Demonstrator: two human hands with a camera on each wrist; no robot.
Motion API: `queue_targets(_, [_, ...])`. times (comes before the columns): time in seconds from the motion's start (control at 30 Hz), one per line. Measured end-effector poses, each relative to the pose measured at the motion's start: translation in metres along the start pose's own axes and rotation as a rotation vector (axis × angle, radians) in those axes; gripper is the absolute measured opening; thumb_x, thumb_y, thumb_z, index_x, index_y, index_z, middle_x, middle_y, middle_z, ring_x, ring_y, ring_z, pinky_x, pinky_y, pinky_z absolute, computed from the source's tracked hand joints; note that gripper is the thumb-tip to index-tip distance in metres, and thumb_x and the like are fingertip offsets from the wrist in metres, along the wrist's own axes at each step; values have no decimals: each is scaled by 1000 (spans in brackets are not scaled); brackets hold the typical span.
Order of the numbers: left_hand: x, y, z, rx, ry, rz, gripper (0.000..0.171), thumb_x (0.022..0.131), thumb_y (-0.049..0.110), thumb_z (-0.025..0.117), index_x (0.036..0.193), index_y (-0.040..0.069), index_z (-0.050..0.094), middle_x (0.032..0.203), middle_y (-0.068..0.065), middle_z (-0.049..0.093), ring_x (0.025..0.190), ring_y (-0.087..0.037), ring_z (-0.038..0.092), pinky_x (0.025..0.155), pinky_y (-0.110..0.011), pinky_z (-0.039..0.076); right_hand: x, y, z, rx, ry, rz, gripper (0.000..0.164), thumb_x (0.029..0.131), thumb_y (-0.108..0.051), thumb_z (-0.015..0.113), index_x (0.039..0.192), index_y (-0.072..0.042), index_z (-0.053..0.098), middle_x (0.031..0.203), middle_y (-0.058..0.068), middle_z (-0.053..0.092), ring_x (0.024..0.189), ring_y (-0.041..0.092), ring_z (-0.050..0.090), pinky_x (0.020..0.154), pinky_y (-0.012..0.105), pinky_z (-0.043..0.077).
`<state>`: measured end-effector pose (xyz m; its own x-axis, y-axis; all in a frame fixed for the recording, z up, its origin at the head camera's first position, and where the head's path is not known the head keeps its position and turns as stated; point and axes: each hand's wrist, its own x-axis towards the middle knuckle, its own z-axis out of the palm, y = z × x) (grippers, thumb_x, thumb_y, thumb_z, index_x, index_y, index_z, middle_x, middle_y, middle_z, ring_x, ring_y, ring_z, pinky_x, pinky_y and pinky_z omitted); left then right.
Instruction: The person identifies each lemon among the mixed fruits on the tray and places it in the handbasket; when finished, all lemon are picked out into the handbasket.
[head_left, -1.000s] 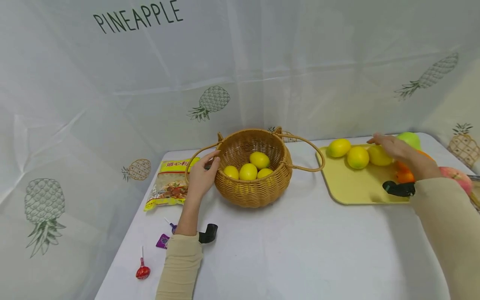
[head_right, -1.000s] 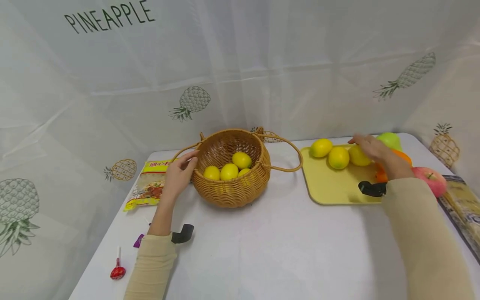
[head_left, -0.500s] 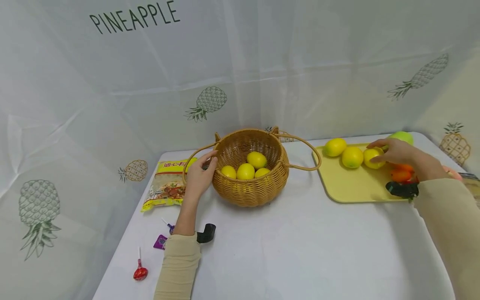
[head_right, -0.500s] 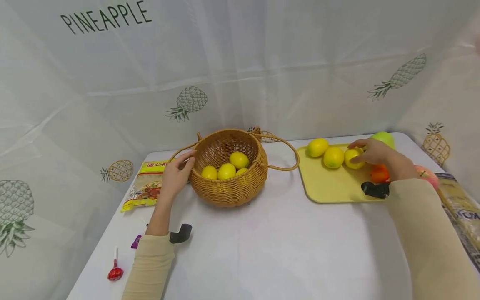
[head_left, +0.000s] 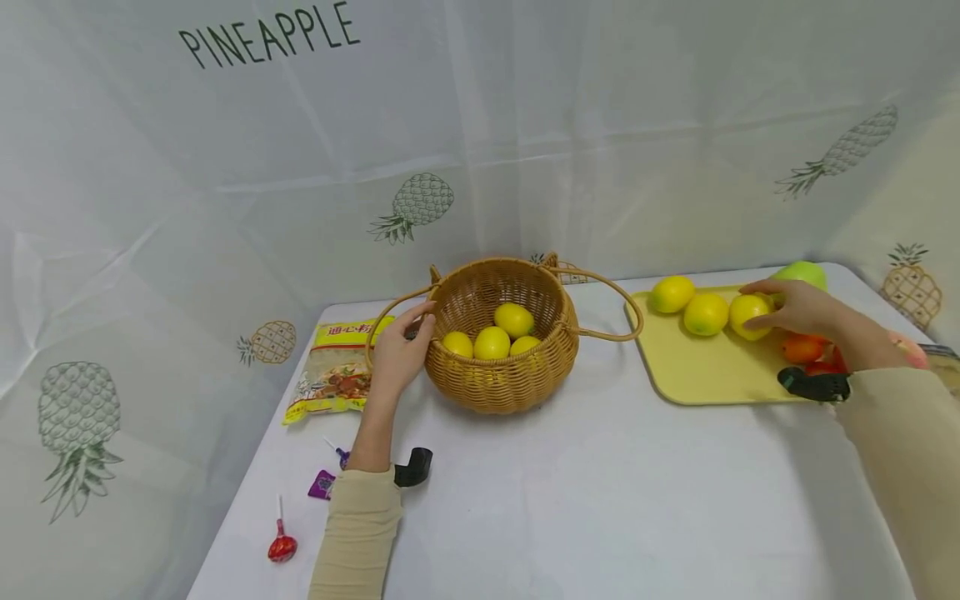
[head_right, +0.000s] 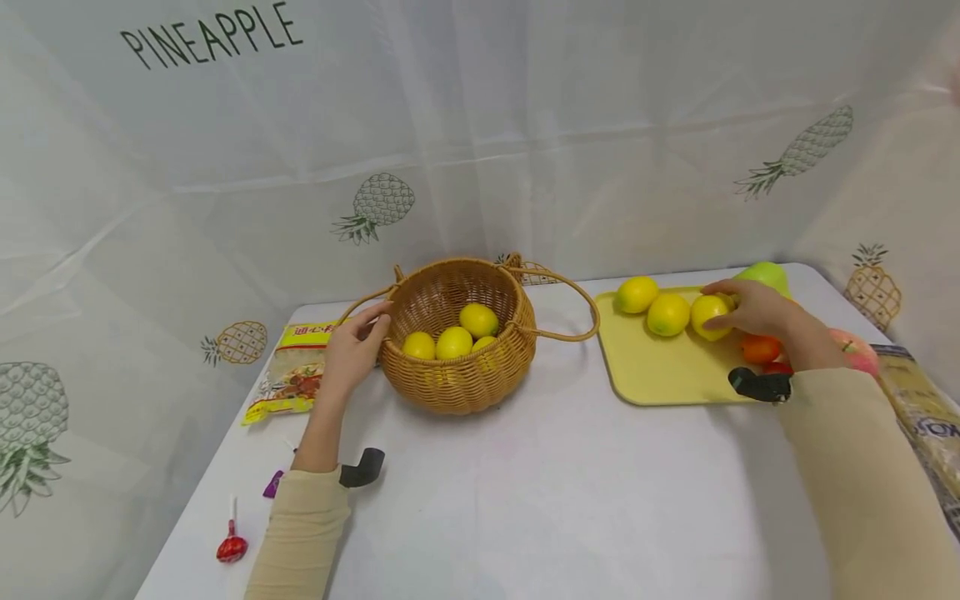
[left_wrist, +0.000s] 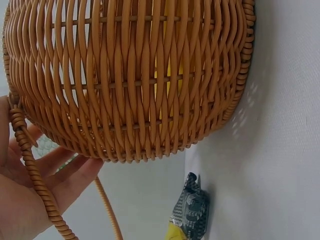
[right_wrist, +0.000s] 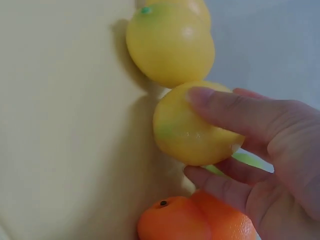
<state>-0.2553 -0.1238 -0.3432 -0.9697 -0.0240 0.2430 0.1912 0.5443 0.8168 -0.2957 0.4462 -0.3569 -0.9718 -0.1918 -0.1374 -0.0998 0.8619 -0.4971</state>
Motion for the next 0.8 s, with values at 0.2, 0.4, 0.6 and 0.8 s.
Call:
queue_targets(0.2, [1,-3,0,-16,0,3,36,100,34,54,133,21,62,130,-8,60,115,-25,58,83,-44,48,-12,1,-1,172,103,49,75,89,-40,70,146,-5,36,143,31,30,121,53,39,79,25,46])
queue_targets(0.4, [2,-2,0,-18,1,5,36,100,33,54,132,21,62,129,-10,60,114,-26,59,80,-43,49,-26,-17,-3,347,211,60,74,91,-41,67,153,-23,32,138,11,36,120,20,48,72,12,46])
queue_targets(0.6, [2,0,-1,0,5,3,37,100,34,53,133,21,61,130,-10,60,114,-25,59,78,-41,48,-30,-60,4,750,281,-86,59,96,-15,61,149,-25,38,141,4,34,108,9,58,73,12,48])
queue_targets(0.8, [1,-1,0,-1,5,-1,37,100,34,54,133,21,62,130,-10,60,115,-25,58,79,-41,49,-24,-122,20,980,190,-271,51,94,2,59,140,-16,47,135,-1,35,102,8,57,78,18,51])
